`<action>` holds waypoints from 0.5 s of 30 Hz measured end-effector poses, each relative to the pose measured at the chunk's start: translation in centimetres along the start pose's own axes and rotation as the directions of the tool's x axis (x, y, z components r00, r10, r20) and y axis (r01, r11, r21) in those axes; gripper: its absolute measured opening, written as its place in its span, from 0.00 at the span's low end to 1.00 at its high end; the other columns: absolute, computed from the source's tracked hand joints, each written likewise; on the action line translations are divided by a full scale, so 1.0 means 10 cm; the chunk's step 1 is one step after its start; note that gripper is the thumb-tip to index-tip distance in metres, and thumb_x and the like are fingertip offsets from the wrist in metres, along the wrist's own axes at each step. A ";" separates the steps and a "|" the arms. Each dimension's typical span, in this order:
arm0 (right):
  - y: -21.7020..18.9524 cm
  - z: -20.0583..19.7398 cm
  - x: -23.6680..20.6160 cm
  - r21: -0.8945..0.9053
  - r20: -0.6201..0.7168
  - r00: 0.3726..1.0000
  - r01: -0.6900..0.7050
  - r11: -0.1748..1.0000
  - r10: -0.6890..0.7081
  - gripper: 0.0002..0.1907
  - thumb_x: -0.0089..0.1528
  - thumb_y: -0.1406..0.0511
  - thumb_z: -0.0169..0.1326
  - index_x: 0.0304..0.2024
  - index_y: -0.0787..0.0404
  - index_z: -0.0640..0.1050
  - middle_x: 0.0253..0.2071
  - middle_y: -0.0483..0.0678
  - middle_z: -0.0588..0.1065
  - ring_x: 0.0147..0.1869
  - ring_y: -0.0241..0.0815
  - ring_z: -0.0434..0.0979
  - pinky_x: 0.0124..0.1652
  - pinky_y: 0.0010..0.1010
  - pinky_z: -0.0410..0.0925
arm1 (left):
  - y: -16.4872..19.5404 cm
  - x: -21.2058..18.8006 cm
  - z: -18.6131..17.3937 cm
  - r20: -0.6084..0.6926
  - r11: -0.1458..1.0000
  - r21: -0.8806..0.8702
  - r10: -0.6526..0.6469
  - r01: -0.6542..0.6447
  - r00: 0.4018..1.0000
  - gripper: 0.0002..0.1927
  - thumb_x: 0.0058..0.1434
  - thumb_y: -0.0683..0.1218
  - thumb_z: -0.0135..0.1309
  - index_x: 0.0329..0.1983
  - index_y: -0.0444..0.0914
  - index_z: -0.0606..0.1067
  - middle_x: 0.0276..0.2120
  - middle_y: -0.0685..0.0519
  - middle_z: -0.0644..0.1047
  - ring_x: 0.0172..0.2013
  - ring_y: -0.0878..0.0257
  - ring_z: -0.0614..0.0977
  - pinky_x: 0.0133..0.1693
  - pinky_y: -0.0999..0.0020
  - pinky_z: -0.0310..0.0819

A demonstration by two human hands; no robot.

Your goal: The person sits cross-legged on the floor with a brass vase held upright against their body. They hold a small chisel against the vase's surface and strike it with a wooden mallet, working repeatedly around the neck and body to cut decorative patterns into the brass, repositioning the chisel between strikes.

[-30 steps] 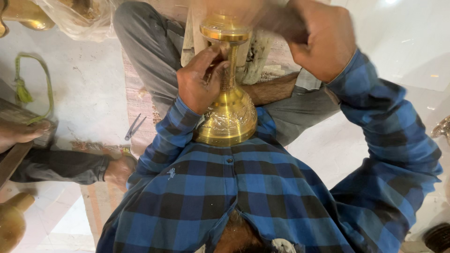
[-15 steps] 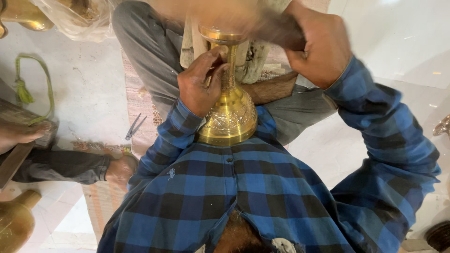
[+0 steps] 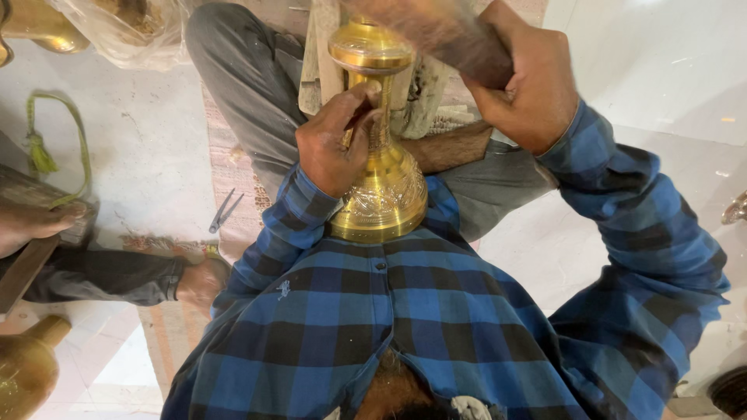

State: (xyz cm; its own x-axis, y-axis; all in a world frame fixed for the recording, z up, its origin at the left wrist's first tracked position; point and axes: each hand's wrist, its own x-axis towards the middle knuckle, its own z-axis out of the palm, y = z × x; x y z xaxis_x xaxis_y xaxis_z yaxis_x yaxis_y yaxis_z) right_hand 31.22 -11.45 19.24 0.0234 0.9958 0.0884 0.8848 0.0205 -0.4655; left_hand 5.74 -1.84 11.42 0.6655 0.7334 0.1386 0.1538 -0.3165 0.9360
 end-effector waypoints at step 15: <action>-0.04 0.01 -0.04 -0.286 0.014 0.999 0.038 0.958 -0.035 0.12 0.60 0.71 0.61 0.43 0.56 0.75 0.31 0.45 0.74 0.35 0.47 0.75 0.36 0.38 0.66 | 0.07 0.00 -0.04 0.037 0.999 0.029 -0.031 0.030 0.999 0.16 0.65 0.34 0.61 0.55 0.31 0.75 0.43 0.41 0.81 0.44 0.52 0.88 0.45 0.64 0.84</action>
State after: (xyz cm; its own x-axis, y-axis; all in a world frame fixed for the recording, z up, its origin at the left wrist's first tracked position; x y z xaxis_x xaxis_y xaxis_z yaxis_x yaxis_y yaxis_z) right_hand 30.82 -11.82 19.28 -0.0147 0.9956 0.0921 0.9811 0.0321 -0.1909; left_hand 5.52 -1.80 12.16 0.6868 0.7203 0.0973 0.1946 -0.3112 0.9302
